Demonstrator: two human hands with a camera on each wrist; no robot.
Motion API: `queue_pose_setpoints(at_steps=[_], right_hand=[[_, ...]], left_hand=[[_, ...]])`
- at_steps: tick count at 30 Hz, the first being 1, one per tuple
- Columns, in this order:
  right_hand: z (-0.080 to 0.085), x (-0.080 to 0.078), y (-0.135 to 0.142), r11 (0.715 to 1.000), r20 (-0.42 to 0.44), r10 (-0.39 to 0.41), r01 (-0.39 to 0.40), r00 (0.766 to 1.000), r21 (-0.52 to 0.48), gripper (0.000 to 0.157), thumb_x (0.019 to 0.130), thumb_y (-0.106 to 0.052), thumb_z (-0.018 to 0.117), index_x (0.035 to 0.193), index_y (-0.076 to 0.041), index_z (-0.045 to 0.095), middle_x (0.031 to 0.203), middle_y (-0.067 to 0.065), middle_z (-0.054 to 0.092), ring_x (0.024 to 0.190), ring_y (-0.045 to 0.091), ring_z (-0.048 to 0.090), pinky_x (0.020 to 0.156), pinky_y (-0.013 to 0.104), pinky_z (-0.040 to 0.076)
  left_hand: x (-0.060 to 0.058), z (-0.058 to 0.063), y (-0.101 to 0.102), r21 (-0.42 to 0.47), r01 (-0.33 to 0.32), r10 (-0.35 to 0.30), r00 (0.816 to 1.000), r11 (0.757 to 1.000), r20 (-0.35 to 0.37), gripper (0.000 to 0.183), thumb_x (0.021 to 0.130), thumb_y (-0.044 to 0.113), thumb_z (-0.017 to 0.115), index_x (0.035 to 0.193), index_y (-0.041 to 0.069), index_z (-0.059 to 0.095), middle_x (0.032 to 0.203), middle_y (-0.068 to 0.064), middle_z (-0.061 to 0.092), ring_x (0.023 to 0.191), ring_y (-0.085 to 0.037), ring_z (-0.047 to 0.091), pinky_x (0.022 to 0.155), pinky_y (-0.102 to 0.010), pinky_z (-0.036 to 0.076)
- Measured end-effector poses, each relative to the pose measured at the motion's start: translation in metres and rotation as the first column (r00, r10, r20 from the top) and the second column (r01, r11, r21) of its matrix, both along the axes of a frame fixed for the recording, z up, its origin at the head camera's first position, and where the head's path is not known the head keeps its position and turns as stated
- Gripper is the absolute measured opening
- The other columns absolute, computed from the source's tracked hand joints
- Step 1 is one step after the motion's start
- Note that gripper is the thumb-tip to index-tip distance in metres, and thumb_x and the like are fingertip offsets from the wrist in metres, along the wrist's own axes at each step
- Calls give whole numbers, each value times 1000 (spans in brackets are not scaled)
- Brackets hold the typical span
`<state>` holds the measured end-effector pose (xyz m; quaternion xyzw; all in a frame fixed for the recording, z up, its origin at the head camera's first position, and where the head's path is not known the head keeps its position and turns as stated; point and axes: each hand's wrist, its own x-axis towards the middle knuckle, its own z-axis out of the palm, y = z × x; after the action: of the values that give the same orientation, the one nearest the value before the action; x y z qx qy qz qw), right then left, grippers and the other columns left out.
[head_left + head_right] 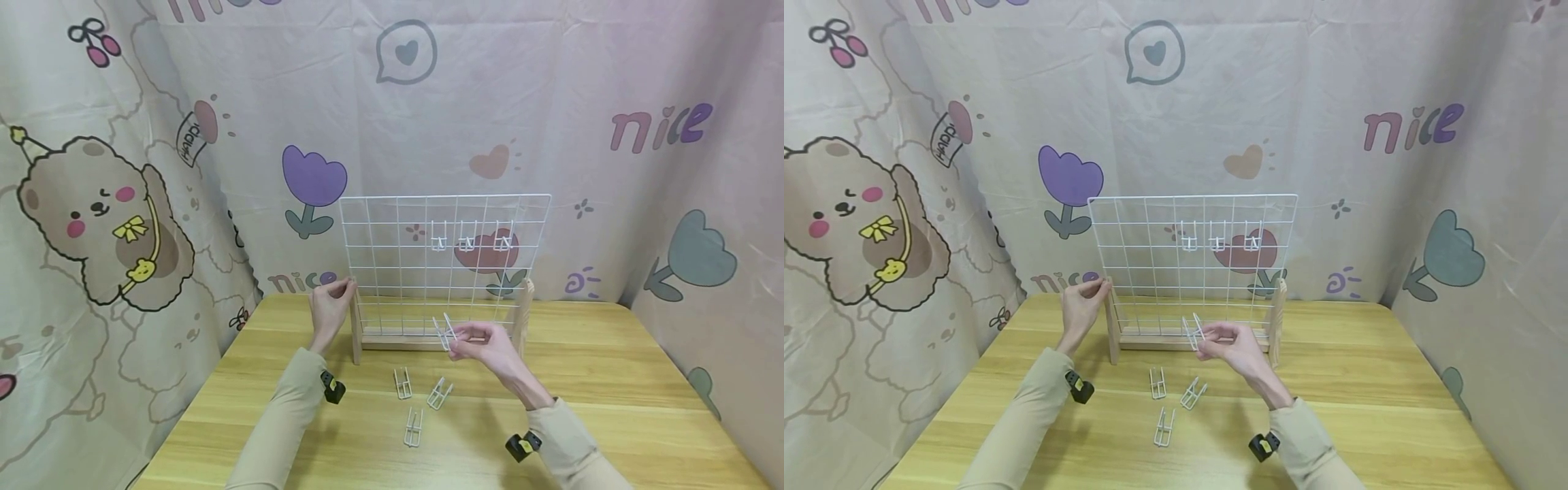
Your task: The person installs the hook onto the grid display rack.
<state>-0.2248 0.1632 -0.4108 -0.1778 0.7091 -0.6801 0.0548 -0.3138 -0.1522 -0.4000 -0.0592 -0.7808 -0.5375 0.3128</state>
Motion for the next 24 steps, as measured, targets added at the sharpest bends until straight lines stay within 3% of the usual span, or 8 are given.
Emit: queue_pose_setpoints(at_steps=[4,12,24], right_hand=[[10,1,-6,1000,-13,-17,16,1000,-10,46,91,-1,69,128,20,52,84,-7,73,78,12,76,85,32,62],[25,1,-15,998,-43,-47,46,998,-35,48,92,-4,69,131,17,51,84,-9,73,79,12,76,86,31,61],[40,-2,-31,992,-110,-104,95,988,-87,33,92,-5,70,120,11,62,84,-9,75,80,9,76,86,27,60]], left_hand=[[0,0,0,-6,-9,9,1000,1000,4,20,90,10,76,106,-2,76,103,-21,77,91,-35,77,69,-6,53],[-2,-2,0,-15,-13,13,1000,1000,5,21,91,12,75,107,-1,76,104,-21,77,91,-35,77,66,0,46],[-2,-2,-1,-3,4,-4,1000,1000,22,22,91,11,74,108,-2,76,105,-21,76,93,-35,76,67,-1,47]])
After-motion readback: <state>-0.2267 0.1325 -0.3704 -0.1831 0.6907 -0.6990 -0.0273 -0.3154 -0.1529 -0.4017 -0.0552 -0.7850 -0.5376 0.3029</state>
